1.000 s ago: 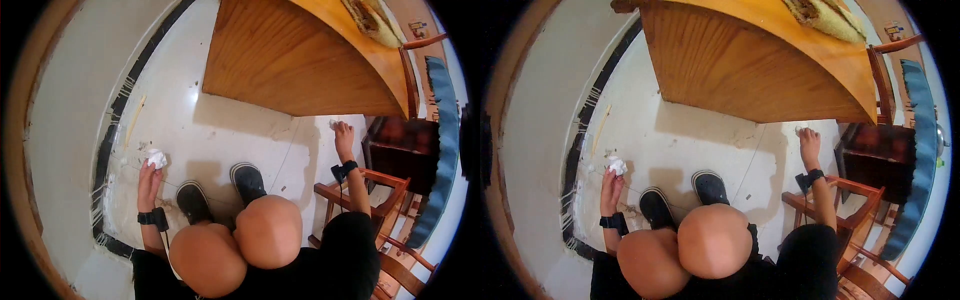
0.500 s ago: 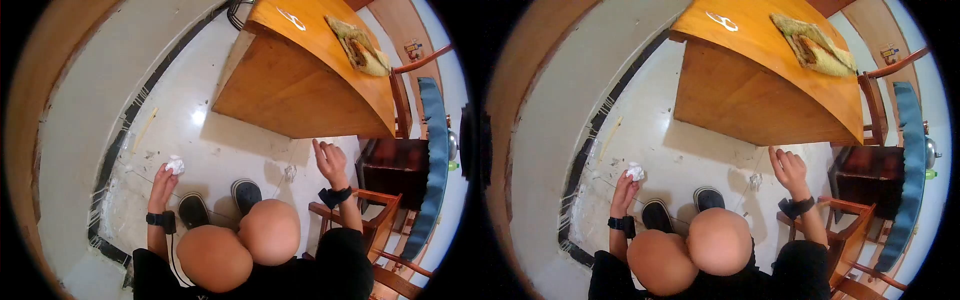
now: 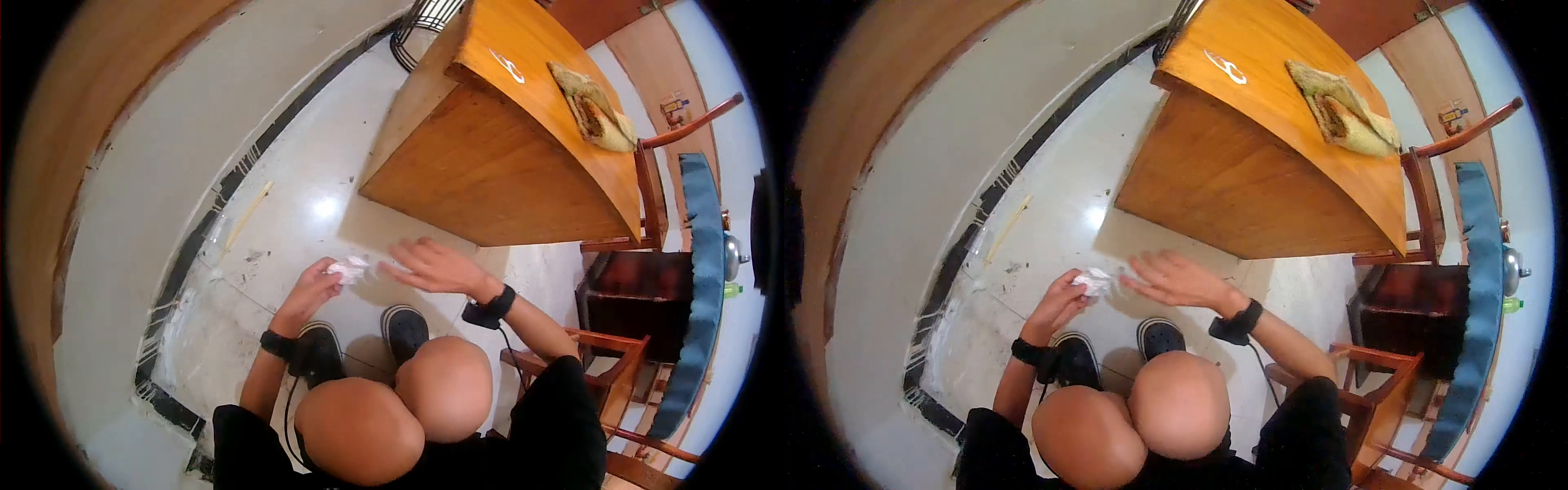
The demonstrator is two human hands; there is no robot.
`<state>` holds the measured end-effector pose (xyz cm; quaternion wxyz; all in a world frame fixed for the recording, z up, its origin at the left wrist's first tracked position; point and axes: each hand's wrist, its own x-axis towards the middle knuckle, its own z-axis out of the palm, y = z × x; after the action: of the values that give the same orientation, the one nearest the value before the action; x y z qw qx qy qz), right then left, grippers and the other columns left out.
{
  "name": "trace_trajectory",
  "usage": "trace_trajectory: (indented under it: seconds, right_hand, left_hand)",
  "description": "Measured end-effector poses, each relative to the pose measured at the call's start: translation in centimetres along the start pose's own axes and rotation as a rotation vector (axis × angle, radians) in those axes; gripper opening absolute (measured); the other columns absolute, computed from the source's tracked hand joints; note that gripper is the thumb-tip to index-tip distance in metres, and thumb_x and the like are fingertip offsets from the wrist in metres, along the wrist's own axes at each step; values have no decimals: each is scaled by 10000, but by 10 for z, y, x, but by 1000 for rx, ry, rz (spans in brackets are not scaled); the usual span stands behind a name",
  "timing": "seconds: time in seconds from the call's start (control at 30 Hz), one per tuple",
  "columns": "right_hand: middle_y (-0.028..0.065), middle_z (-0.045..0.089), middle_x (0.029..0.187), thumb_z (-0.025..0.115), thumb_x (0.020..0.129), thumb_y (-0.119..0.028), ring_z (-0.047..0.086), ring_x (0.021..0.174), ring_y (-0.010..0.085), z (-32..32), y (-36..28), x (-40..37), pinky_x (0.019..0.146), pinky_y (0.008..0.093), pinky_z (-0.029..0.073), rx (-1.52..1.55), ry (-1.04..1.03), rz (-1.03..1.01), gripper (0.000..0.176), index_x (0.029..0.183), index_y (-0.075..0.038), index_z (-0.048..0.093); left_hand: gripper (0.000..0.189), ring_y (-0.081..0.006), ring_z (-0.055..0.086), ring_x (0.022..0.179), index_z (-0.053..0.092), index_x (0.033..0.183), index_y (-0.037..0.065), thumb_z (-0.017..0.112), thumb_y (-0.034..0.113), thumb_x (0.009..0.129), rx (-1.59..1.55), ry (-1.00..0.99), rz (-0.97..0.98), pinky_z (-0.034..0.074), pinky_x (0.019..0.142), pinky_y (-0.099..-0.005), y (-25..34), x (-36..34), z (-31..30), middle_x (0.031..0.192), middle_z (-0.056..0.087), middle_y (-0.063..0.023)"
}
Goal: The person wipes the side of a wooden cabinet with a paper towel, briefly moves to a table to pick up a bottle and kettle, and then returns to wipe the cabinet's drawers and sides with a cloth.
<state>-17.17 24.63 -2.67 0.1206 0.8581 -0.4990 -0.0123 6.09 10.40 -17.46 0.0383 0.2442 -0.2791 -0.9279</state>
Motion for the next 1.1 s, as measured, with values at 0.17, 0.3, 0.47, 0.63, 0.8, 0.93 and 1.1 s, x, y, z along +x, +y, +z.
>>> trace_trajectory:
  seconds: [0.17,0.3,0.47,0.63,0.8,0.93,1.1]
  right_hand:
    - [92,558,1121,531,840,-165,551,950,188,30,-17,20,716,309,462,52,74,-27,358,1178,-49,555]
    - [96,567,1082,567,824,-136,553,904,187,27,-14,20,697,302,449,100,59,-42,316,1125,-38,562]
    - [94,594,930,603,798,-100,566,790,207,18,10,3,647,301,447,598,-6,310,266,1051,-20,628]
    - [90,604,789,653,708,5,554,600,192,-69,54,-17,480,282,418,-397,467,479,382,1085,-49,690]
    - [73,599,802,642,689,-37,556,624,190,-61,76,-29,499,282,425,-623,379,549,318,1002,-50,697]
    - [64,618,900,576,723,-95,582,801,211,24,52,-59,601,332,474,-385,170,495,214,909,-46,671]
    - [43,601,920,583,733,-142,549,977,208,111,20,-113,685,328,488,-190,-350,335,290,1003,-63,651]
  left_hand:
    - [227,-66,545,768,526,1119,52,603,82,907,18,-140,-10,456,695,-193,4,2,23,924,590,-8]
    - [265,-71,539,789,524,1149,50,611,87,901,116,-168,-52,446,710,-203,11,1,34,930,586,-11]
    - [363,-91,544,891,494,1249,55,602,132,910,119,-184,45,456,759,-232,24,-9,48,1109,573,-40]
    - [398,-104,544,949,482,1282,66,597,183,919,275,-57,2,459,805,-241,33,-20,24,1208,550,-50]
    - [349,-105,541,933,510,1241,74,588,170,915,201,8,8,443,790,-229,25,-24,-1,1166,572,-59]
    - [327,-99,538,922,514,1210,66,597,184,916,129,37,27,442,787,-225,29,-30,-8,1148,577,-54]
    - [301,-94,540,914,518,1190,59,586,194,929,114,97,59,444,783,-226,31,-39,-15,1135,582,-52]
